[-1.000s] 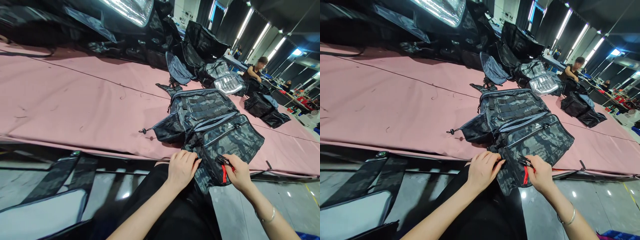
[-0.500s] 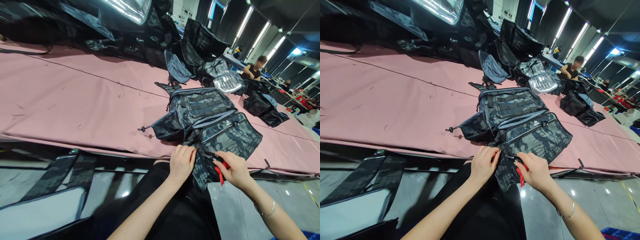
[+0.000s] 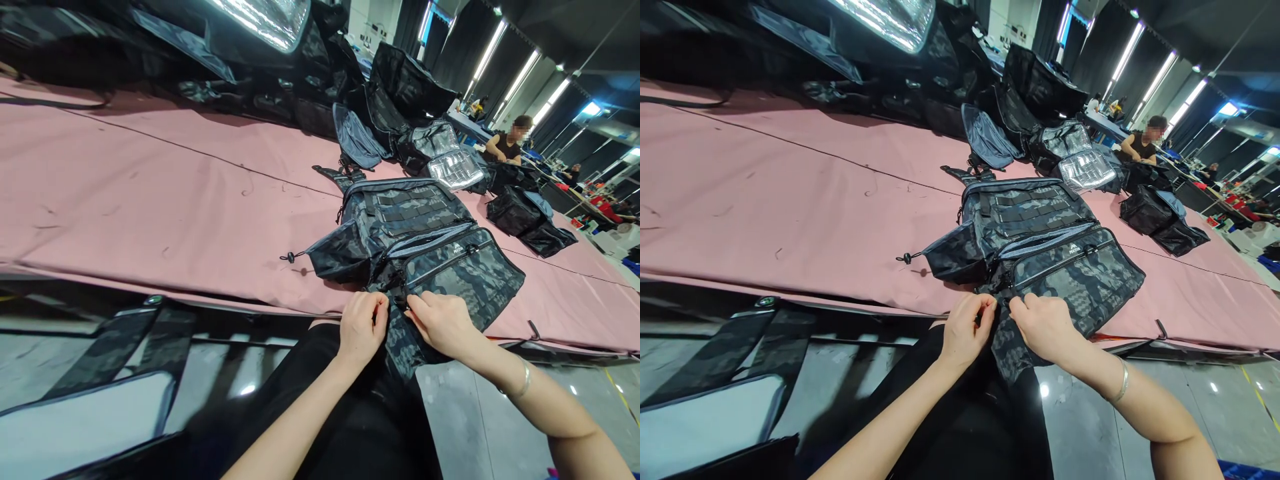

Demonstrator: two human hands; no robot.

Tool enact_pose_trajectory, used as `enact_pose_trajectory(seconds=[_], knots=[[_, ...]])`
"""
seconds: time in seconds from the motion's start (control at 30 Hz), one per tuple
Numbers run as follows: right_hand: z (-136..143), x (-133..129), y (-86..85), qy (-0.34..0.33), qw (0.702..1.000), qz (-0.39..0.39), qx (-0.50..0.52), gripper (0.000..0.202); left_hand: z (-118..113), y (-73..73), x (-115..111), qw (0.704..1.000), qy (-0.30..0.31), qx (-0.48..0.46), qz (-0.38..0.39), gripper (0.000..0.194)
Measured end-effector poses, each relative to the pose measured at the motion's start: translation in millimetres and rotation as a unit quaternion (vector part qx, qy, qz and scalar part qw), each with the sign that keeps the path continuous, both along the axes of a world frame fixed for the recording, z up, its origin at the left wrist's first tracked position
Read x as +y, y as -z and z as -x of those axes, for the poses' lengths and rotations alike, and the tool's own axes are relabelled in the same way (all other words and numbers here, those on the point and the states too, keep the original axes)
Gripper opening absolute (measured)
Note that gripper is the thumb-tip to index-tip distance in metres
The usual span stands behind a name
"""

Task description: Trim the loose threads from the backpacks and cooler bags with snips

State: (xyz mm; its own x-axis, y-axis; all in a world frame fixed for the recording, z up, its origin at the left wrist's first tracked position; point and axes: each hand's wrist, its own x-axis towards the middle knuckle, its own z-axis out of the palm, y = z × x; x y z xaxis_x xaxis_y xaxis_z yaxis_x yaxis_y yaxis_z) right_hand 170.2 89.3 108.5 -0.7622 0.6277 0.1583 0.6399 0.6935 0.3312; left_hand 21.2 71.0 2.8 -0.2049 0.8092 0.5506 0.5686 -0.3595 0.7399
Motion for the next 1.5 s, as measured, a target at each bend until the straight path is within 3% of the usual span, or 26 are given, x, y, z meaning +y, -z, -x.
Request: enact_pose_trajectory(seconds=[0.23, 0.5, 0.9, 1.07, 1.3, 1.5], knots=[[-10, -17, -5.3, 0.024, 0.999, -0.018, 0.042, 0.02, 1, 2.7, 8, 0.994, -0.011, 0.103, -0.019, 0.018], [-8, -13, -3.3, 0.034, 0.999, 0.001, 0.001, 0.019, -8, 12.6, 11, 0.991, -0.077, 0.08, -0.072, 0.015], [22, 6, -7.6, 0.026, 0.991, 0.092, -0.092, 0.019, -3, 16.3, 11, 0.99, -0.092, 0.08, -0.069, 0.013], [22, 10, -8.8, 0.008, 0.992, 0.082, -0.096, 0.017, -2, 9.9, 9, 0.994, -0.071, 0.069, -0.05, 0.015], [-12, -3, -11.3, 0.003, 0.999, 0.04, 0.001, 0.026, 9, -3.1, -9, 0.998, 0.054, 0.021, -0.017, 0.031], [-28, -21, -17.0, 0.002, 0.999, 0.043, 0.002, 0.025, -6, -13.2, -27, 0.994, -0.007, 0.104, 0.034, 0.018]])
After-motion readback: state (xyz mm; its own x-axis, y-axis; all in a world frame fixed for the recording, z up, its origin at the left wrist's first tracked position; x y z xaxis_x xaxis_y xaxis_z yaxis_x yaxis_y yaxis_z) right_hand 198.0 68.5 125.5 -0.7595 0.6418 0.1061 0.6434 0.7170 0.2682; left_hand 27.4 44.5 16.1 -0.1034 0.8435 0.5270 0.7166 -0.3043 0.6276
